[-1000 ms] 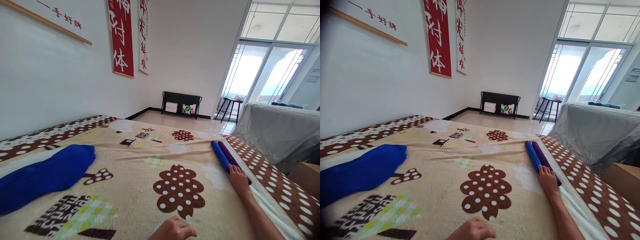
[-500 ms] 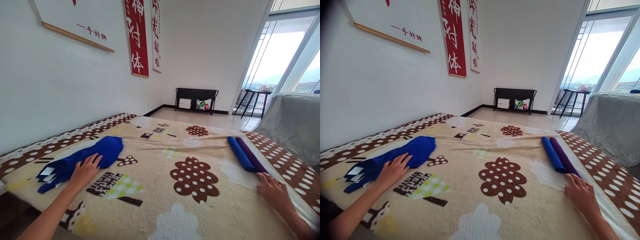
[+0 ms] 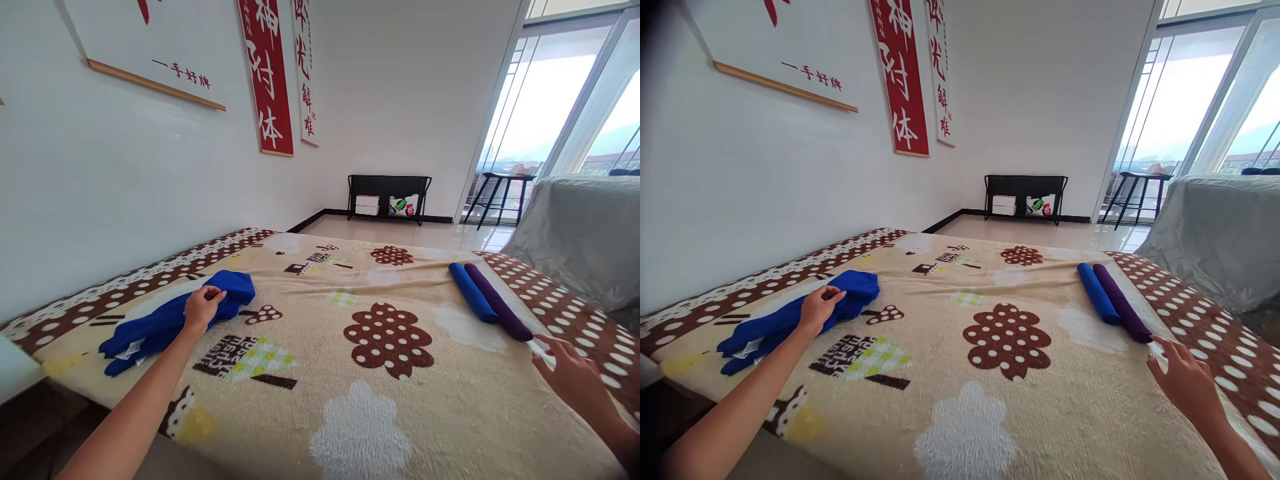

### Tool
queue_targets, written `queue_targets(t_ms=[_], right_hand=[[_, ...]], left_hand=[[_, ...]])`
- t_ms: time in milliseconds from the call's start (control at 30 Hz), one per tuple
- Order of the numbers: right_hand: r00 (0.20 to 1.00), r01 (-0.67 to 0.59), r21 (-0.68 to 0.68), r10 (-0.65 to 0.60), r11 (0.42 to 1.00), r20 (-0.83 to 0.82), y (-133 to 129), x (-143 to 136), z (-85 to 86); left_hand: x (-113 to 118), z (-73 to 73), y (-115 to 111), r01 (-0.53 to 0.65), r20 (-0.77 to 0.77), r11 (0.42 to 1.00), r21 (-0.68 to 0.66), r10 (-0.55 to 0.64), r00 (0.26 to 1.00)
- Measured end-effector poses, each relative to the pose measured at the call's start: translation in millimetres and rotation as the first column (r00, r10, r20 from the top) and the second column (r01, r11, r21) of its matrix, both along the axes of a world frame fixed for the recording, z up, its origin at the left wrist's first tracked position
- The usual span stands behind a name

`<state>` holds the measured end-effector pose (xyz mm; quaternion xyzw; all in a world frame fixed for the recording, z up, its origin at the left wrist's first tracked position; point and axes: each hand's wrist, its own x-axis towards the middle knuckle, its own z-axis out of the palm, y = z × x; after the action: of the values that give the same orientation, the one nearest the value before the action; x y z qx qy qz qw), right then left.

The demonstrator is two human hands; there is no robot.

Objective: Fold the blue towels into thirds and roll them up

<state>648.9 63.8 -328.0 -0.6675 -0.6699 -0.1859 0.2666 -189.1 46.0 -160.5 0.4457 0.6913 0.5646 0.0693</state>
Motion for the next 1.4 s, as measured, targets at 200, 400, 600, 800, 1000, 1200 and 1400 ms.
queue_targets(t_ms=[200,400,600,800,1000,1200,1400], right_hand=[[0.926,-0.192,-0.061,0.161,0.979,-0.342,-20.3,-86.1,30.4],[0.558,-0.795,-0.265,0.485,0.546,-0.674,-98.4,-252.2,98.5],[0.486,-0.724,-0.084,0.42,0.685,-0.766,-147.0,-308.2,104.4],[0.445,-0.646,0.056,0.436,0.761,-0.782,-156.0,-299.4,101.1],[0.428,-0.67,0.065,0.457,0.739,-0.78,-172.9,-298.6,116.1],[0.466,-0.648,0.057,0.455,0.759,-0.759,-184.2,-291.8,134.2],[-0.072,-0.588,0.243,0.249,0.772,-0.966,-179.7,-283.6,143.4]], left_hand=[[92.3,21.7,-0.4,0.213,0.267,0.954,0.212,-0.266,0.926],[268.3,3.3,-78.6,0.736,0.631,0.604,0.306,-0.707,0.319],[353.9,-24.3,-131.5,0.863,0.664,0.418,0.284,-0.735,0.137],[346.7,-25.1,-149.7,0.955,0.334,0.246,0.164,-0.925,0.181],[343.9,-31.7,-163.5,0.948,0.051,0.312,0.07,-0.95,0.309],[342.4,-37.0,-150.9,0.909,0.161,0.398,0.127,-0.912,0.377],[329.7,-41.1,-131.3,0.832,0.58,0.509,0.22,-0.754,0.308]])
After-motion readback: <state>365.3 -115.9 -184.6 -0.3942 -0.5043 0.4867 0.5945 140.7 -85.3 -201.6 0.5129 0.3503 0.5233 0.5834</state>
